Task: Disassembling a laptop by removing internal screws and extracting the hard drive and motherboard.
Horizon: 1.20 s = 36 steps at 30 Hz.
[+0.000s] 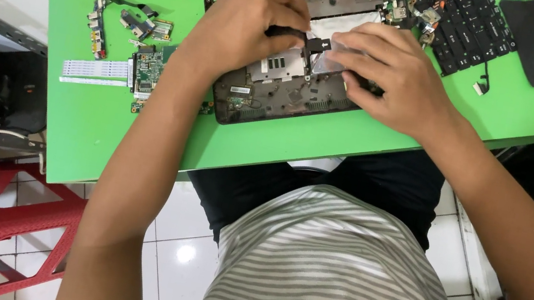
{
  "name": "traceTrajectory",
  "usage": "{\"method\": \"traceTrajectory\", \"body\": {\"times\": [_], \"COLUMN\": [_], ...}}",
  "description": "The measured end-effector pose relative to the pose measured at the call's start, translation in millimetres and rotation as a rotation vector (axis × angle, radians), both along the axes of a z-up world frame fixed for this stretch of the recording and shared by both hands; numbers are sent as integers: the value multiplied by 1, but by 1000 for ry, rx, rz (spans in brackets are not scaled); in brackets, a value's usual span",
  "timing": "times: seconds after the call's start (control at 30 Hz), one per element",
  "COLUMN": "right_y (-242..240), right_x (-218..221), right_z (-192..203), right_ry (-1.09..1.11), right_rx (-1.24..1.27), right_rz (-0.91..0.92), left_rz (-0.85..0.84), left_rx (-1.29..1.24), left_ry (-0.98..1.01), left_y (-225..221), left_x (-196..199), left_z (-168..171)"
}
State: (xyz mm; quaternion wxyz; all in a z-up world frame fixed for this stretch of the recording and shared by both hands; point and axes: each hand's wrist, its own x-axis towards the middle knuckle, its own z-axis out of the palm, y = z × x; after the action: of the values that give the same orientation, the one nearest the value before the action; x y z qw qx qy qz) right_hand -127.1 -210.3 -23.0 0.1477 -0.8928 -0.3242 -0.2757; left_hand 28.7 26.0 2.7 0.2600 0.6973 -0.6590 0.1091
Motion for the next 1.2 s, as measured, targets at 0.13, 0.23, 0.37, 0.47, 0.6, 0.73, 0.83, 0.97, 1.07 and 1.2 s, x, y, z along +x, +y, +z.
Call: {"method": "traceTrajectory", "body": {"times": [0.13,0.23,0.37,0.47,0.6,0.73,0.83,0.97,1.07,1.2], "right_y": [-6,-8,-5,0,1,-7,1,3,1,-2], "right_x": [3,5,7,10,11,8,1,1,7,10], "right_z": [-11,-14,-8,0,4,-4,5,8,4,4], "right_ry": [-73,-42,-60,-57,24,0,-72,5,43,82], "right_rx": [-115,-95,-120,-134,-106,30,224,411,408,409], "right_rz": [6,4,26,31,45,118,55,-73,-61,-68], "left_rz": [-2,19,37,-2,0,21,9,72,90,99], "left_rx": [-40,-82,-87,-100,-111,-83,-96,-41,-49,12], "left_ry": [-78,-185,-297,-346,-385,-307,-275,-98,-9,139], "left_y": [-7,-9,-11,-11,-12,-12,-11,-13,-14,-8], "left_x": [6,8,14,20,18,15,17,23,16,-1], "left_z": [-14,-18,-23,-20,-21,-16,-13,-20,-11,13]}}
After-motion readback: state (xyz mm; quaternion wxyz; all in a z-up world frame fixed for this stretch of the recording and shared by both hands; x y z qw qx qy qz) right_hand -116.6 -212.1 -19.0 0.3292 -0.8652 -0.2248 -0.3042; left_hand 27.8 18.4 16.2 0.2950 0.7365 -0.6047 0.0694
